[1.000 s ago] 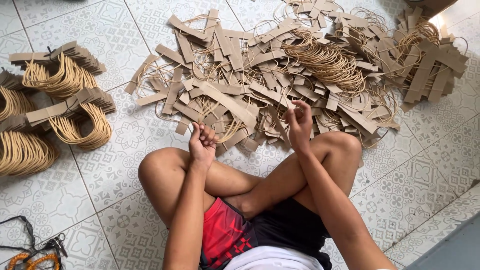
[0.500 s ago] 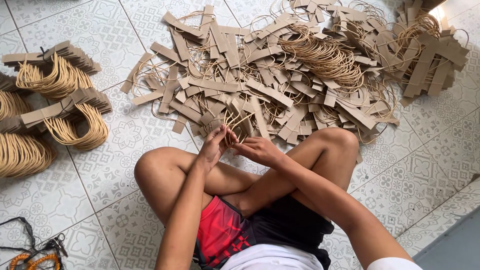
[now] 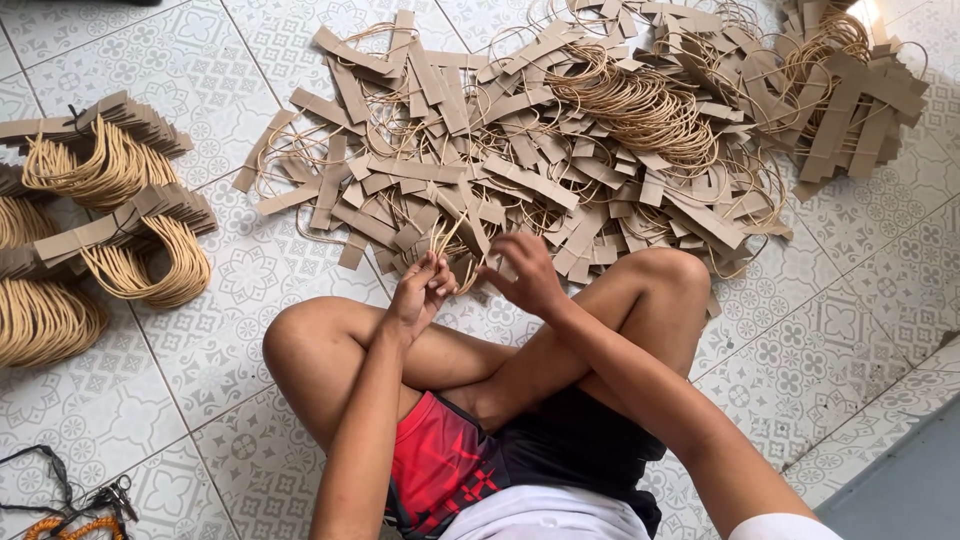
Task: Manually attaching paper handles to cardboard strips for bag production.
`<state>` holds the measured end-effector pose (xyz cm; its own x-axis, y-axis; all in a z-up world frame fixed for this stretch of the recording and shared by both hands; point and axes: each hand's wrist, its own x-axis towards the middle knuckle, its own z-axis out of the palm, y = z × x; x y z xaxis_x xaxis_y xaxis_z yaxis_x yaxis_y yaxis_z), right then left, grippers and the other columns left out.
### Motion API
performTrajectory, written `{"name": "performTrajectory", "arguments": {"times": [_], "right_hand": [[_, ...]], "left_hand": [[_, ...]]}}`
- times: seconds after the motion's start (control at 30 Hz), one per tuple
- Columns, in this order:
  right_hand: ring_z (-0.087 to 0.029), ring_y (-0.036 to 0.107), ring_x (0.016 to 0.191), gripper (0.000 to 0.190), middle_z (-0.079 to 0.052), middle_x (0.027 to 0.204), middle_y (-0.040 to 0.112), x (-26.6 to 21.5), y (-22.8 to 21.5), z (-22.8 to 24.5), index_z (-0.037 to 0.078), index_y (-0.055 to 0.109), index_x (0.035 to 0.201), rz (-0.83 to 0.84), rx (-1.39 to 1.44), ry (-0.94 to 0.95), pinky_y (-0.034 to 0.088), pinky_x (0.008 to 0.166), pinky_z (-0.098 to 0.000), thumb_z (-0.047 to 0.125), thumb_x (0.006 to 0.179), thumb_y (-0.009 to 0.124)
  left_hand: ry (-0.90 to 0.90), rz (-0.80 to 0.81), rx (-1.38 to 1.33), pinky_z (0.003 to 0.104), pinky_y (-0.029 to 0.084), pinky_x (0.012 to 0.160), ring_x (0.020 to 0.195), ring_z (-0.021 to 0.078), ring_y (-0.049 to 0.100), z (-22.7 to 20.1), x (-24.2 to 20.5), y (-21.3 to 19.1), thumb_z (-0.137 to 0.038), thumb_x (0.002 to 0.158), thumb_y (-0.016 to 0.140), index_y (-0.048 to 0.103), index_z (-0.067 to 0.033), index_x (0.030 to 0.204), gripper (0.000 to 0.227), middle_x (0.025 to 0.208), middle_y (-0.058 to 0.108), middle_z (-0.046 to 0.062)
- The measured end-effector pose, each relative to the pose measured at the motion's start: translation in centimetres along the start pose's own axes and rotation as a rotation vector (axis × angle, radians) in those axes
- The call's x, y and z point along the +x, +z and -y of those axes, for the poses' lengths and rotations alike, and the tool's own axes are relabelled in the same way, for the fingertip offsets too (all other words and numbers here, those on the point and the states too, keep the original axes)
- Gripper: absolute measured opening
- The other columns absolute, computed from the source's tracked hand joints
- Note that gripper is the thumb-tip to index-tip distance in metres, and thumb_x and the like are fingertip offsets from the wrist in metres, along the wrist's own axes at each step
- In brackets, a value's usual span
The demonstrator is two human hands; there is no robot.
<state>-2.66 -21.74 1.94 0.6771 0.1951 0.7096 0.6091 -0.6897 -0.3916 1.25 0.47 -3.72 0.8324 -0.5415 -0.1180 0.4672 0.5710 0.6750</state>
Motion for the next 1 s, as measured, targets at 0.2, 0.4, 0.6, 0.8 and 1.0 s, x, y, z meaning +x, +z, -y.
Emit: {"name": "performTrajectory", "arguments": {"times": [0.2, 0.4, 0.6, 0.8, 1.0], "right_hand": [[-0.068, 0.030, 0.138, 0.120, -0.048, 0.150, 0.029, 1.0, -0.5, 0.3, 0.006, 0.007, 0.157, 0.298, 0.480, 0.810, 0.023, 0.120, -0.0688, 0.040, 0.078, 0.090], [-0.043, 0.074, 0.076, 0.119, -0.049, 0.133, 0.049, 2.1, -1.7, 1.3, 0.029, -0.004, 0.162, 0.126, 0.569, 0.697, 0.062, 0.077, -0.0556, -0.011, 0.082, 0.074], [-0.070, 0.058, 0.104, 0.116, -0.038, 0.138, 0.041, 0.1, 0.0, -1.5, 0.026, 0.011, 0.162, 0.085, 0.191, 0.487, 0.048, 0.091, -0.0787, 0.003, 0.076, 0.086], [-0.060, 0.066, 0.087, 0.091, -0.020, 0.119, 0.052, -0.9, 1.0, -2.5, 0.031, 0.035, 0.155, 0.122, 0.029, 0.519, 0.057, 0.076, -0.0694, 0.011, 0.078, 0.080], [-0.053, 0.066, 0.097, 0.069, -0.013, 0.125, 0.051, -0.8, 0.7, -2.9, 0.025, 0.046, 0.140, 0.073, -0.021, 0.532, 0.057, 0.077, -0.0653, 0.030, 0.084, 0.084]], "left_hand": [[-0.174, 0.222, 0.016, 0.034, 0.050, 0.069, 0.050, 0.0086, 0.037, 0.6, -0.7, 0.7, -0.037, 0.109, 0.049, 0.058, -0.0085, 0.094, 0.033, 0.059, 0.027, -0.007], [-0.207, 0.157, 0.056, 0.034, 0.049, 0.069, 0.048, 0.0088, 0.039, 0.0, -0.9, 0.9, -0.038, 0.108, 0.050, 0.060, -0.0074, 0.097, 0.034, 0.057, 0.030, -0.008], [-0.246, 0.088, 0.133, 0.025, 0.039, 0.057, 0.046, 0.0044, 0.029, -0.5, -0.9, 2.3, -0.040, 0.110, 0.047, 0.060, -0.0040, 0.097, 0.040, 0.056, 0.023, -0.010], [-0.197, -0.084, 0.265, 0.028, 0.036, 0.047, 0.040, 0.0084, 0.038, -0.1, -0.5, 2.8, -0.036, 0.108, 0.047, 0.057, -0.0087, 0.111, 0.030, 0.056, 0.035, -0.002], [0.033, -0.127, 0.585, 0.019, 0.045, 0.045, 0.051, 0.0086, 0.051, -0.8, -1.4, 4.1, -0.025, 0.105, 0.062, 0.053, -0.0196, 0.151, 0.047, 0.065, 0.050, 0.003]]}}
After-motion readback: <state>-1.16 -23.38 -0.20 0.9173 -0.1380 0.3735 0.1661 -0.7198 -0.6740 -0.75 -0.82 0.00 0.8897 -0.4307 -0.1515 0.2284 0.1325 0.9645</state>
